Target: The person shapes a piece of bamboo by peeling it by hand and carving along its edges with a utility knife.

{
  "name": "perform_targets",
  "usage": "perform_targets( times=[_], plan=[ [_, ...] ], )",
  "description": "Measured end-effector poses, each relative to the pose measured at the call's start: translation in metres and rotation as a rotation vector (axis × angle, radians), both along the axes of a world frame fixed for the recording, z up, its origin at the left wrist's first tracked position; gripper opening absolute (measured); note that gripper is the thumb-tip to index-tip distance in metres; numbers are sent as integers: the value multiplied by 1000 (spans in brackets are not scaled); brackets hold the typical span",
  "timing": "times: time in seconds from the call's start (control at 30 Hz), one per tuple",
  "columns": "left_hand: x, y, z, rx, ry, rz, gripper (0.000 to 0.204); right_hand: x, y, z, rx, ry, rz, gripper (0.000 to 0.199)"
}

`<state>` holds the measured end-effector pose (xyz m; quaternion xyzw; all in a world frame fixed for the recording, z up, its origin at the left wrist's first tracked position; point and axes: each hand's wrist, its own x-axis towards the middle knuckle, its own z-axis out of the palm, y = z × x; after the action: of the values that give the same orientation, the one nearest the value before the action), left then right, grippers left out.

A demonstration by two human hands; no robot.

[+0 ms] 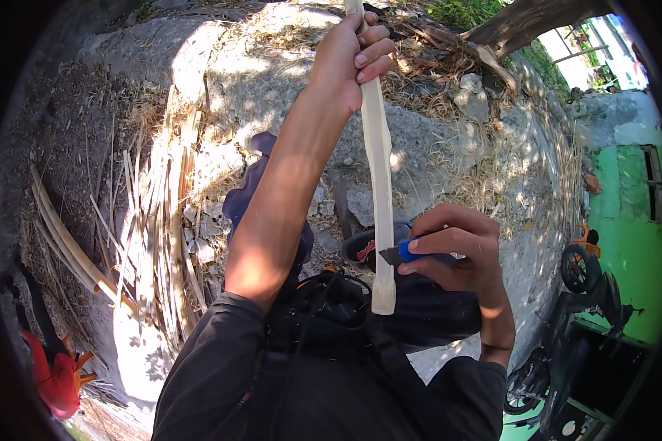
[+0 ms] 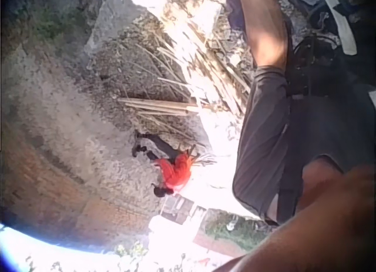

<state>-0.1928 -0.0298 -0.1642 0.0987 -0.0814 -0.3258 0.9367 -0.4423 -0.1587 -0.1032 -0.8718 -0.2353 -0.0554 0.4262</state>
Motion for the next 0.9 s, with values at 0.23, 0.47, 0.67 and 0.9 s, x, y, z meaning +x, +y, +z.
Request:
perform_targets(
  times=[0.23, 0.47, 0.67, 0.9],
  plan=[
    [2, 2, -2, 22, -37, -7, 20, 7, 0, -1, -19, -41, 7, 30],
    [-14, -9, 7, 31, 12, -26, 25, 22, -6, -10, 11, -111, -130, 27],
    [-5, -8, -4, -12, -15, -60, 23, 21, -9, -4, 36, -67, -10, 26],
    [-6, -10, -3, -89, -36, -87, 25, 25, -6, -7, 40, -132, -111, 26]
  ],
)
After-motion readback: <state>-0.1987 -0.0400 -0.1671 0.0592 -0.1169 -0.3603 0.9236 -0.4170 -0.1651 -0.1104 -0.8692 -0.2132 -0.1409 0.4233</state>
